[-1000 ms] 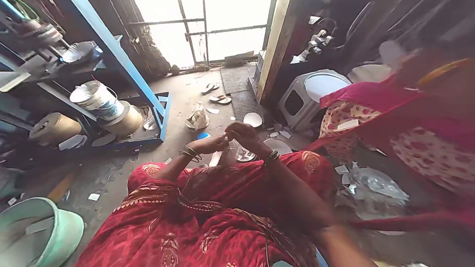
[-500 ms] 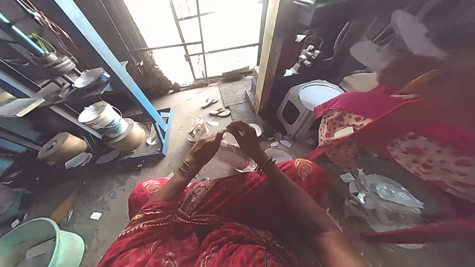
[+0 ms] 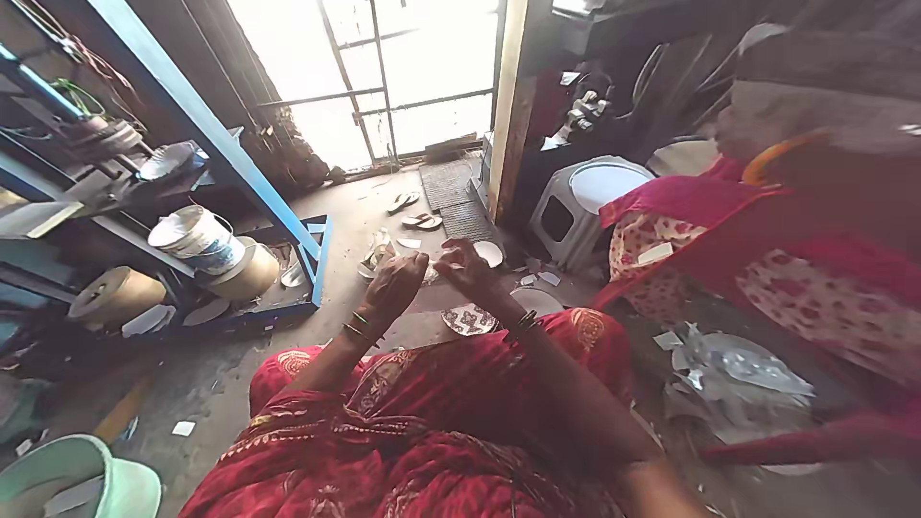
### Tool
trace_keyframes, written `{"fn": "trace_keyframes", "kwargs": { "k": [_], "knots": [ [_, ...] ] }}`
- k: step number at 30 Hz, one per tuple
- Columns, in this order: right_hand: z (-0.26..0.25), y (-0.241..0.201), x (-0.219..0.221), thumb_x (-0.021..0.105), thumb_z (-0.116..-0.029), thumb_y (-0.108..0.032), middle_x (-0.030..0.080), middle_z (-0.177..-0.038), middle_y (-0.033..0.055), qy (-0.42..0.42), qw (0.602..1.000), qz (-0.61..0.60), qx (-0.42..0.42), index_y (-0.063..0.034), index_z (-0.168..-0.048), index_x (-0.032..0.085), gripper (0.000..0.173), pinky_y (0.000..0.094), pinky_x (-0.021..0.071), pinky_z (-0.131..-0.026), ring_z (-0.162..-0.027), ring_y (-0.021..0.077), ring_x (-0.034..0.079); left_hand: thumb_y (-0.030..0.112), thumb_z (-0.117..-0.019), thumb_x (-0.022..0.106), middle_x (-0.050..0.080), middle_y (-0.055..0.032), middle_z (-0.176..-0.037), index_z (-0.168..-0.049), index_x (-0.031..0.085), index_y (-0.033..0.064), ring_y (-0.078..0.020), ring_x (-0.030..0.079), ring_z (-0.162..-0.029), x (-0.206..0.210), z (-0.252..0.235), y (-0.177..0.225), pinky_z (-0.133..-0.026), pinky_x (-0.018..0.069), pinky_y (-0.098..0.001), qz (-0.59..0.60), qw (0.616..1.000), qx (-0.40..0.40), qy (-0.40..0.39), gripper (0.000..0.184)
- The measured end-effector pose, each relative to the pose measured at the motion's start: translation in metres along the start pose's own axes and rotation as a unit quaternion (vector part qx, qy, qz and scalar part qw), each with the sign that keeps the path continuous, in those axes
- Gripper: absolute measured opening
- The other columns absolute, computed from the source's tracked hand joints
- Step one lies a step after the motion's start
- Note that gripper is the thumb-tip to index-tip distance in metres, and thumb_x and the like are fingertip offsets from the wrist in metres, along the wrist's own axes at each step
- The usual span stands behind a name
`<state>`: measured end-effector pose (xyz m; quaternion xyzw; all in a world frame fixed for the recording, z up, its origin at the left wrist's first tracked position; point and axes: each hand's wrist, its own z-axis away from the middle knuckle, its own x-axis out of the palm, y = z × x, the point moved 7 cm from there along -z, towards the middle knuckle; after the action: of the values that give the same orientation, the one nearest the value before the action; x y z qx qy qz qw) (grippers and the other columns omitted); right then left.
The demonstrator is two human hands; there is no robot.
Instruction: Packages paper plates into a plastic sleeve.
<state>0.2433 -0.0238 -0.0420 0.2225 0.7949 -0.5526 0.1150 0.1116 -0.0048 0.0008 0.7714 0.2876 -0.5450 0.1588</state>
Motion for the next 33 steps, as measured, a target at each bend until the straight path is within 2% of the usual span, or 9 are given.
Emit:
{"fn": "trace_keyframes", "kwargs": {
  "k": [3,11,14,16,19,21,25,30,33],
  "knots": [
    [0.004,0.002,0.012,0.080,-0.0900,-0.024,0.070,-0.102,0.0151,-0.021,0.999,-0.028,0.009,-0.0016,-0.128,0.054,0.051,0.0439,0.0590,-0.074,-0.077,0.0230,0.070,0.008,-0.1019,0.056,0.069,-0.0213,-0.091,-0.107,0.066,-0.0039,-0.0375,0.072,-0.084,0.005,-0.001,0.000,-0.074,0.0592,-0.0507,0.008,0.998,-0.040,-0.056,0.017],
    [0.002,0.004,0.021,0.063,-0.0896,0.002,0.067,-0.088,0.0180,-0.024,0.995,0.056,-0.084,0.0035,-0.113,0.065,0.023,0.0457,0.0565,-0.071,-0.077,0.0291,0.067,0.004,-0.0990,0.061,0.071,-0.0180,-0.092,-0.096,0.070,-0.0038,-0.0323,0.072,-0.087,0.009,0.006,-0.009,-0.083,0.0583,-0.0466,0.159,0.985,0.048,-0.044,0.013],
    [0.012,0.005,0.033,0.062,-0.0938,0.001,0.072,-0.104,0.0192,-0.056,0.993,0.041,-0.095,0.0040,-0.113,0.069,0.021,0.0475,0.0566,-0.088,-0.094,0.0299,0.071,0.002,-0.0999,0.058,0.072,-0.0148,-0.088,-0.097,0.071,-0.0046,-0.0251,0.071,-0.082,0.016,0.013,-0.014,-0.083,0.0569,-0.0443,0.274,0.959,0.043,-0.063,0.015],
    [0.015,0.005,0.036,0.063,-0.0926,0.002,0.072,-0.102,0.0195,-0.063,0.993,0.030,-0.099,0.0048,-0.111,0.070,0.020,0.0461,0.0568,-0.088,-0.093,0.0294,0.071,0.006,-0.1010,0.059,0.073,-0.0114,-0.087,-0.098,0.071,-0.0034,-0.0185,0.071,-0.080,0.029,0.019,-0.023,-0.082,0.0573,-0.0402,0.340,0.937,0.008,-0.081,0.015],
    [0.015,0.011,0.040,0.069,-0.0887,-0.001,0.070,-0.101,0.0176,-0.078,0.988,0.075,-0.111,0.0007,-0.116,0.068,0.027,0.0482,0.0573,-0.085,-0.092,0.0305,0.070,0.013,-0.1024,0.061,0.073,-0.0041,-0.086,-0.104,0.073,0.0003,-0.0083,0.065,-0.076,0.048,0.030,-0.037,-0.079,0.0535,-0.0302,0.451,0.870,-0.110,-0.165,0.017],
    [0.015,0.014,0.041,0.075,-0.0866,-0.008,0.070,-0.111,0.0159,-0.075,0.980,0.131,-0.127,-0.0050,-0.118,0.070,0.032,0.0525,0.0554,-0.091,-0.103,0.0324,0.068,0.015,-0.1040,0.059,0.067,0.0025,-0.079,-0.101,0.072,0.0027,-0.0010,0.052,-0.063,0.059,0.041,-0.040,-0.061,0.0438,-0.0191,0.549,0.781,-0.204,-0.216,0.018],
    [0.014,0.005,0.039,0.078,-0.0867,-0.012,0.072,-0.113,0.0140,-0.036,0.977,0.129,-0.168,-0.0046,-0.120,0.070,0.035,0.0516,0.0549,-0.094,-0.106,0.0312,0.069,0.013,-0.1059,0.053,0.062,0.0041,-0.077,-0.100,0.066,0.0046,0.0003,0.048,-0.057,0.062,0.052,-0.043,-0.057,0.0432,-0.0157,0.687,0.646,-0.252,-0.216,0.017],
    [0.015,-0.001,0.029,0.080,-0.0862,-0.013,0.071,-0.114,0.0128,-0.016,0.986,-0.019,-0.168,-0.0006,-0.118,0.069,0.036,0.0405,0.0551,-0.099,-0.108,0.0214,0.069,0.014,-0.1058,0.053,0.061,0.0050,-0.078,-0.104,0.065,0.0070,-0.0018,0.056,-0.066,0.061,0.060,-0.042,-0.067,0.0511,-0.0188,0.728,0.608,-0.277,-0.154,0.014],
    [0.015,-0.012,0.029,0.078,-0.0883,-0.011,0.072,-0.101,0.0116,0.016,0.979,-0.048,-0.197,0.0005,-0.105,0.073,0.021,0.0337,0.0576,-0.089,-0.095,0.0171,0.070,0.013,-0.1057,0.054,0.065,0.0039,-0.082,-0.106,0.066,0.0050,-0.0027,0.061,-0.071,0.066,0.063,-0.042,-0.073,0.0537,-0.0204,0.731,0.602,-0.295,-0.130,0.015]
  ]
}}
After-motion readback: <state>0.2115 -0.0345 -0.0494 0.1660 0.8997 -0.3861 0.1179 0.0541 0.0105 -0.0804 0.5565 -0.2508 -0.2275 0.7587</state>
